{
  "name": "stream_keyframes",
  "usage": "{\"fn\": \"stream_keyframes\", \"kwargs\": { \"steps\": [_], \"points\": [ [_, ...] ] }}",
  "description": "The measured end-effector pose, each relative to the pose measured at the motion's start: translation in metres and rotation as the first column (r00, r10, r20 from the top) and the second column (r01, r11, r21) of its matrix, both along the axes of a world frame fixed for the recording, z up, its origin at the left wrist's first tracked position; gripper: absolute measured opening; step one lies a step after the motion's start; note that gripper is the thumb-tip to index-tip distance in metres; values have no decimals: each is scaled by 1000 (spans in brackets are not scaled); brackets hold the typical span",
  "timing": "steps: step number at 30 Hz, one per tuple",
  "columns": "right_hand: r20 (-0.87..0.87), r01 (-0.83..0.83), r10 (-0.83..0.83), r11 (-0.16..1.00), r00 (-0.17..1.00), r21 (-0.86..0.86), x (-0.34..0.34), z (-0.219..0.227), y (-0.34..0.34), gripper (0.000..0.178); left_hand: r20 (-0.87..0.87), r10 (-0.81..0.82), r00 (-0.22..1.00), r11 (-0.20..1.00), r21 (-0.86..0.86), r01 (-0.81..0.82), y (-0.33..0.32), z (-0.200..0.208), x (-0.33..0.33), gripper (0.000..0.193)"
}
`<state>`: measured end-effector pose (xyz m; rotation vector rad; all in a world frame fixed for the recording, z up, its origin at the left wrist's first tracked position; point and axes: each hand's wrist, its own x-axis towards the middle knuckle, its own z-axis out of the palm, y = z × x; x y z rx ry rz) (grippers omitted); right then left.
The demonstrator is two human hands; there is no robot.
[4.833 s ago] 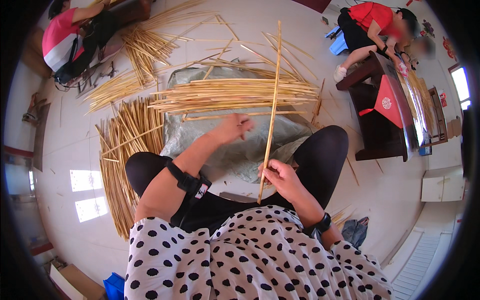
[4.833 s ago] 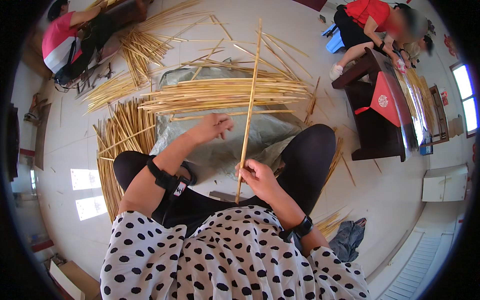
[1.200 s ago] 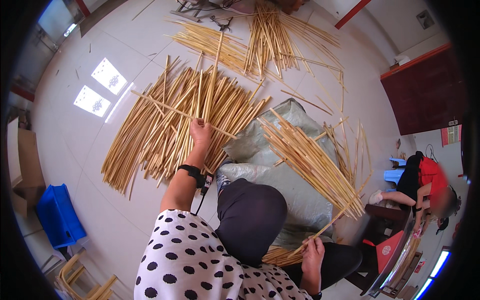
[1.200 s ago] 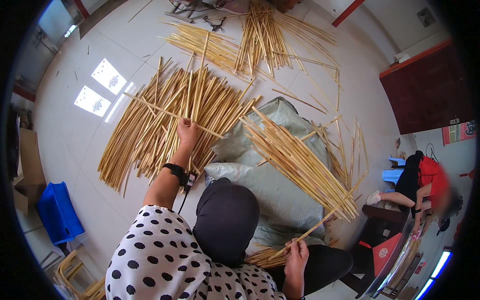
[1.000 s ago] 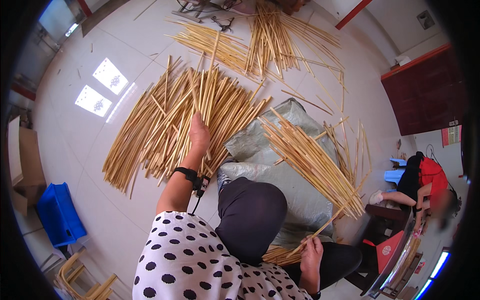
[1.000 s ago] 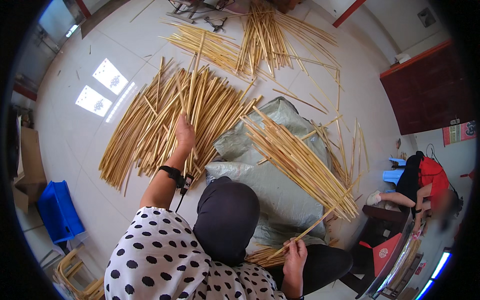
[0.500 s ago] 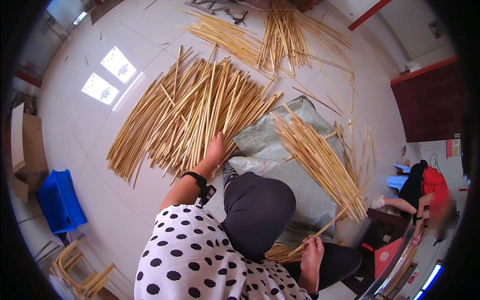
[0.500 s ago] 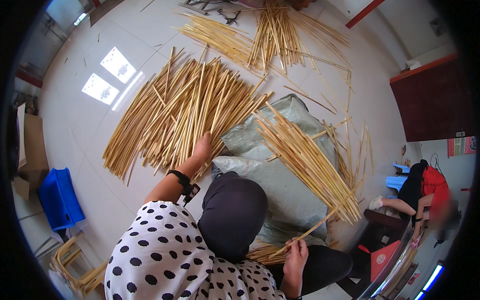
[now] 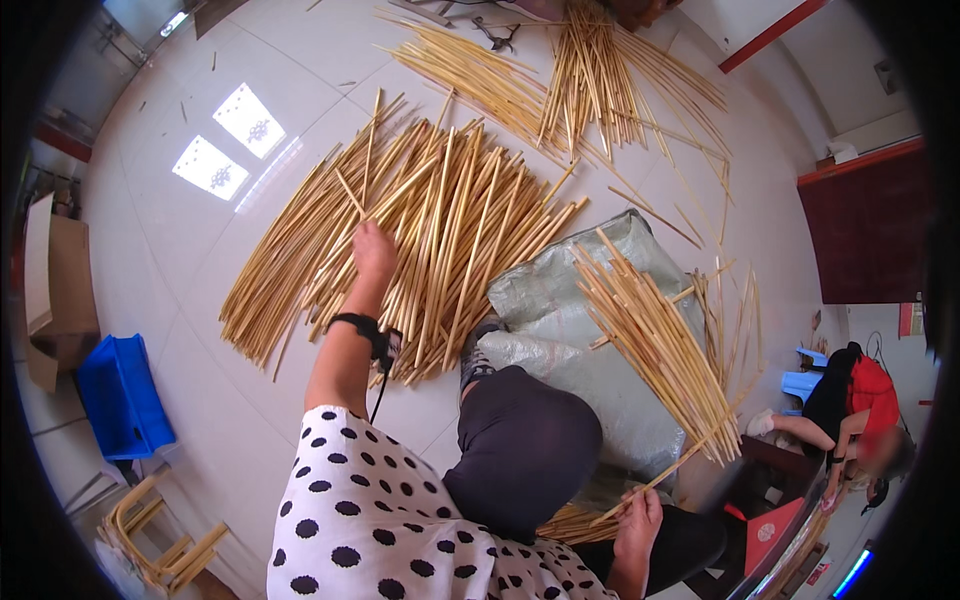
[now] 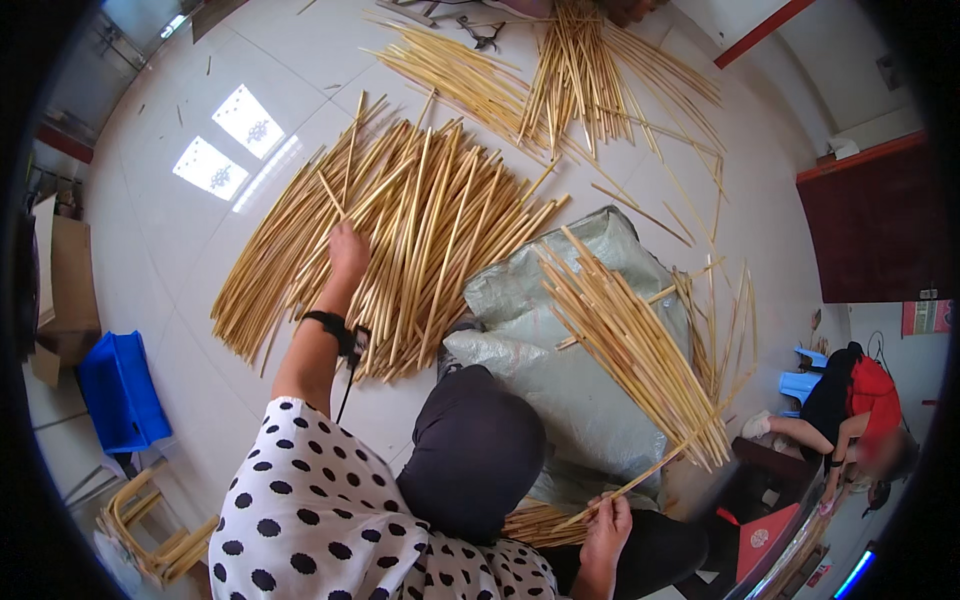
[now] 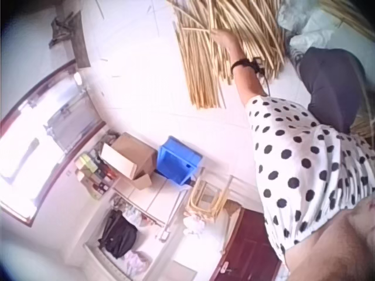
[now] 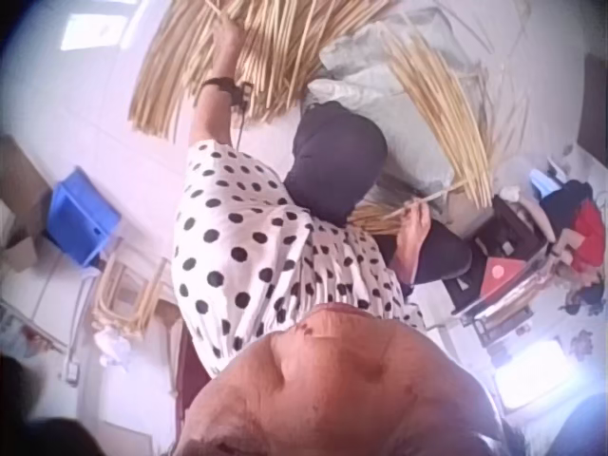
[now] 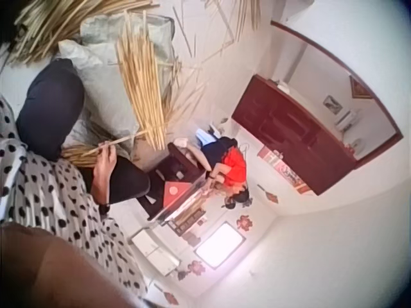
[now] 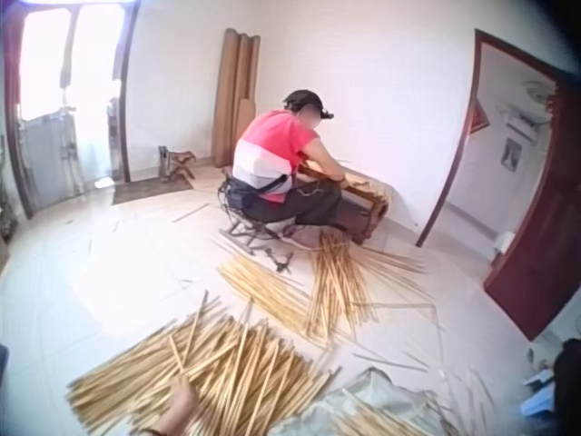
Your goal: Sorting and prepping long thin bamboo strips for weaving.
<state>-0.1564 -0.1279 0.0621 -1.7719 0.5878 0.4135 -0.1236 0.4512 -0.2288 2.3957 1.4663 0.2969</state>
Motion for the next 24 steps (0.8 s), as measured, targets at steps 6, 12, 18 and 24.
{"fn": "stream_keyframes", "kwargs": {
  "steps": [6, 12, 18, 24],
  "points": [
    [-13, 0, 0, 999, 1000, -32, 7, -4, 12, 10, -70, 137, 988, 898, -412, -153, 69, -33, 4, 48],
    [-48, -29, 24, 994, 999, -109, 12, -10, 14, 9, 88, 135, 987, 880, -469, -79, 66, -51, 22, 51],
    [-49, -65, 60, 992, 997, -107, 13, -6, 19, 9, 217, 60, 974, 826, -558, 73, 54, -22, 37, 50],
    [-28, -62, 60, 995, 998, -80, 11, -4, 19, 9, 153, -168, 974, 945, -258, 203, 36, -31, 46, 40]
  ]
}}
